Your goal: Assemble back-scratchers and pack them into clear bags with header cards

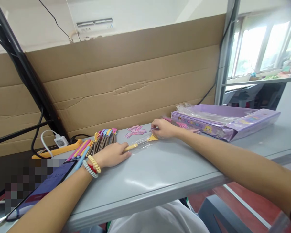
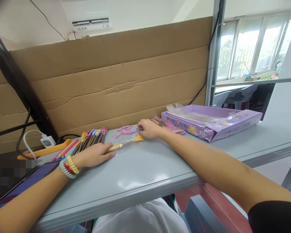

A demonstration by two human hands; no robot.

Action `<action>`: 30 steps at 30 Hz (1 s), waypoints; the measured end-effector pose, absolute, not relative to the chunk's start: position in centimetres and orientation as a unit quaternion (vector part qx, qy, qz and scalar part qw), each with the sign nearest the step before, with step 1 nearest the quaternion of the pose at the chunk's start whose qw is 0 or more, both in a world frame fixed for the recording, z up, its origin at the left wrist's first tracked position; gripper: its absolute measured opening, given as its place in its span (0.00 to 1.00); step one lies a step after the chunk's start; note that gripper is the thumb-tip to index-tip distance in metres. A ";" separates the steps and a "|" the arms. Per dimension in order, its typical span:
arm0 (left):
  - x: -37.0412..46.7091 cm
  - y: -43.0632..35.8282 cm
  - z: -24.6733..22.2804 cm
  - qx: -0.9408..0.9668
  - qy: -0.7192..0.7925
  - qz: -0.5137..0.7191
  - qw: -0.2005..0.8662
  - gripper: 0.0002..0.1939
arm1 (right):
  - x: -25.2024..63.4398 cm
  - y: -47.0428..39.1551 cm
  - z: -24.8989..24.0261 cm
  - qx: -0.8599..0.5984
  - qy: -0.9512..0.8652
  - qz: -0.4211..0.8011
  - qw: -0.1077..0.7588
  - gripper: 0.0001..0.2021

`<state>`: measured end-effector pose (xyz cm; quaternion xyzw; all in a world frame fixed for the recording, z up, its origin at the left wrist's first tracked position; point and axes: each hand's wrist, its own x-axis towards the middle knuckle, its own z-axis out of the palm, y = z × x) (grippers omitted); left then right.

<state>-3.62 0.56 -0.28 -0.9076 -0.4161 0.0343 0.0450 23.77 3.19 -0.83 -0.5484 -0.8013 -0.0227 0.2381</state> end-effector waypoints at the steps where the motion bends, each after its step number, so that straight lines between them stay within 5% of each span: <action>1: -3.6 0.5 -0.2 -0.907 -0.417 0.034 0.042 0.20 | 23.8 3.2 -0.7 -0.574 -0.783 -0.009 0.241 0.06; 10: -3.6 0.6 -0.2 -0.906 -0.420 0.028 0.031 0.20 | 24.5 2.8 0.4 -0.703 -0.681 0.124 0.163 0.07; 17: -3.8 0.9 -0.3 -0.911 -0.411 0.022 0.011 0.21 | 25.4 3.1 0.7 -0.684 -0.632 0.240 0.274 0.05; 24: -3.7 1.0 -0.4 -0.911 -0.411 0.021 0.015 0.21 | 26.7 3.3 1.3 -0.745 -0.632 0.144 0.157 0.07; 30: -3.8 1.0 -0.4 -0.911 -0.411 0.023 0.014 0.22 | 26.8 3.6 1.2 -0.720 -0.618 0.203 0.243 0.05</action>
